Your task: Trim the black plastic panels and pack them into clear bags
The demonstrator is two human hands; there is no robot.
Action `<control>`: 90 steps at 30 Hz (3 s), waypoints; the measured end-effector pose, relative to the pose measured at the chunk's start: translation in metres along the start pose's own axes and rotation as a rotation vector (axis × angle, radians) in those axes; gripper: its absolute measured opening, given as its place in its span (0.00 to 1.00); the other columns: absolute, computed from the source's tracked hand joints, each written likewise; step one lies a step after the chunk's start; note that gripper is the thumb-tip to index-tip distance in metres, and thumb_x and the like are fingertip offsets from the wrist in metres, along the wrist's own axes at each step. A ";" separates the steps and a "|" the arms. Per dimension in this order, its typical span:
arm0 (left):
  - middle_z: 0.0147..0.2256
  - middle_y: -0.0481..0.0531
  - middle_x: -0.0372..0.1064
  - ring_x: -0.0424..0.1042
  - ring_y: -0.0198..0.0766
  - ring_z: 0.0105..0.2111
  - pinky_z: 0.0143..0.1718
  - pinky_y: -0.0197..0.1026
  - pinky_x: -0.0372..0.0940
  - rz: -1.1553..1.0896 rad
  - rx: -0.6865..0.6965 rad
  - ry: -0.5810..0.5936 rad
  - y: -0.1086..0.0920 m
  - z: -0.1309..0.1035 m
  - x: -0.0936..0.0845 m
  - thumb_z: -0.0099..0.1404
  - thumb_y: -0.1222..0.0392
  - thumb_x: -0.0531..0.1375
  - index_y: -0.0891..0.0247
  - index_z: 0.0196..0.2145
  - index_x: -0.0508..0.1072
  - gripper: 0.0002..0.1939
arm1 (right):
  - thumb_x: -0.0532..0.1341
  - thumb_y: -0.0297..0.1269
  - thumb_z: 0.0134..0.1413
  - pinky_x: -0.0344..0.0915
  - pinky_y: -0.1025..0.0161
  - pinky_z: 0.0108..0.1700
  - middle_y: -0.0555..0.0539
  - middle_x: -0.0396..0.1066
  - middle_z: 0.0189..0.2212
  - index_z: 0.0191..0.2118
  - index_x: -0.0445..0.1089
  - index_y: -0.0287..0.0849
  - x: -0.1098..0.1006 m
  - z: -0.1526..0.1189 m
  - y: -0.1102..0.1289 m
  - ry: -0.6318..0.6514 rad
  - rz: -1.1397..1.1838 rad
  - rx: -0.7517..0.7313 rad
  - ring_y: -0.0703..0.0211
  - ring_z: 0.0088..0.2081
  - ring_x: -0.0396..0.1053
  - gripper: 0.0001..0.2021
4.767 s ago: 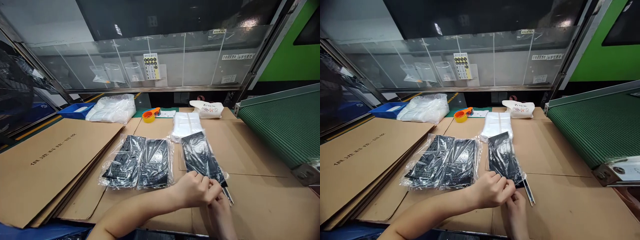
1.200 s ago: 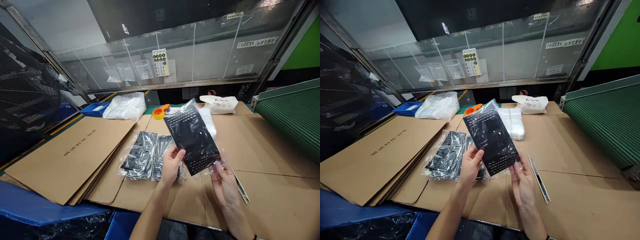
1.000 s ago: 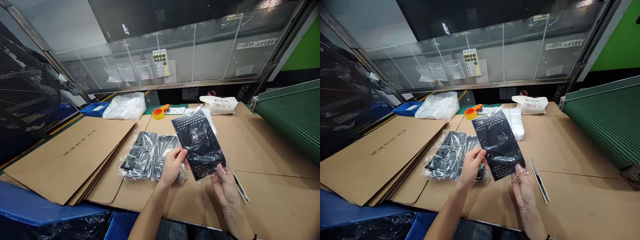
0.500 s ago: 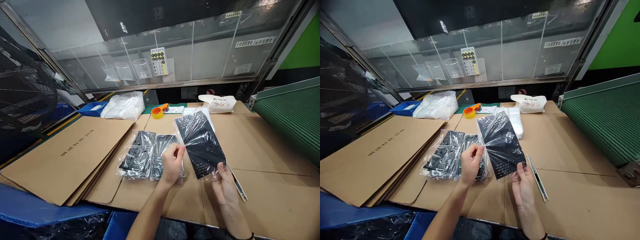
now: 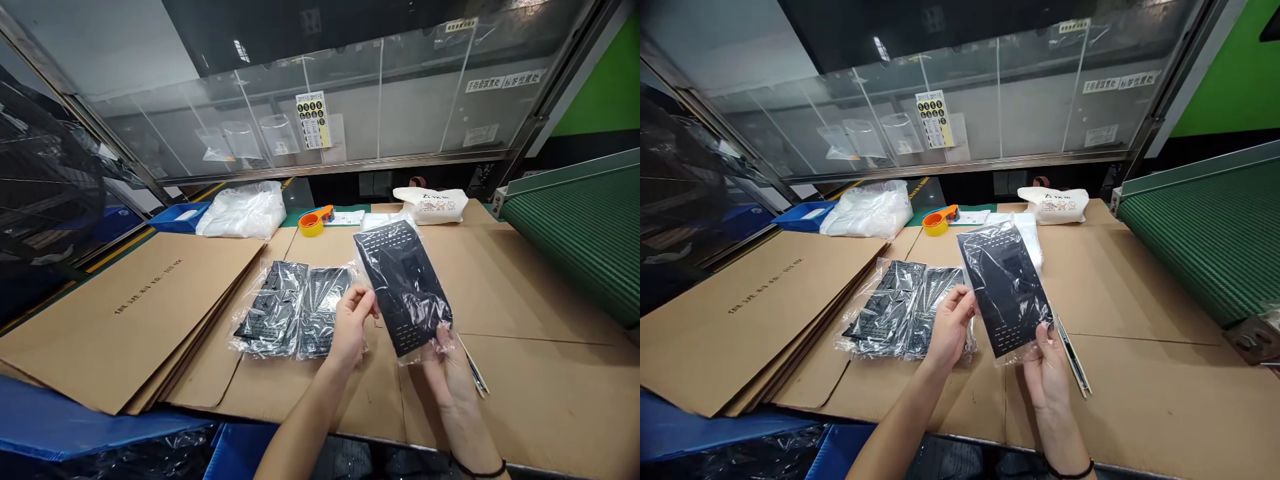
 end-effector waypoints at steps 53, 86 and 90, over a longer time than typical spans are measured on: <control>0.36 0.50 0.68 0.68 0.38 0.39 0.44 0.39 0.62 0.194 -0.163 0.294 0.027 -0.021 0.011 0.59 0.52 0.66 0.61 0.34 0.66 0.14 | 0.74 0.47 0.41 0.71 0.61 0.49 0.48 0.76 0.41 0.40 0.76 0.43 -0.011 0.009 0.012 -0.068 0.089 -0.007 0.57 0.45 0.72 0.20; 0.45 0.54 0.74 0.72 0.44 0.47 0.51 0.46 0.64 -0.448 -0.324 0.102 0.031 -0.015 0.020 0.54 0.41 0.67 0.60 0.44 0.75 0.25 | 0.76 0.41 0.37 0.68 0.51 0.55 0.49 0.77 0.34 0.30 0.78 0.49 0.020 -0.055 0.047 0.137 -0.500 -0.483 0.51 0.39 0.75 0.11; 0.39 0.57 0.76 0.72 0.53 0.47 0.49 0.50 0.65 -0.416 -0.351 0.163 0.017 -0.025 0.031 0.50 0.27 0.62 0.61 0.37 0.77 0.33 | 0.77 0.44 0.34 0.62 0.41 0.59 0.49 0.78 0.34 0.30 0.79 0.54 0.050 -0.060 0.045 0.440 -0.681 -0.484 0.46 0.40 0.76 0.13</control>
Point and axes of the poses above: each hand's wrist, its own z-axis towards the middle knuckle, its own x-axis out of the palm, y = z × x, the point moved 9 cm from there along z, towards the middle knuckle
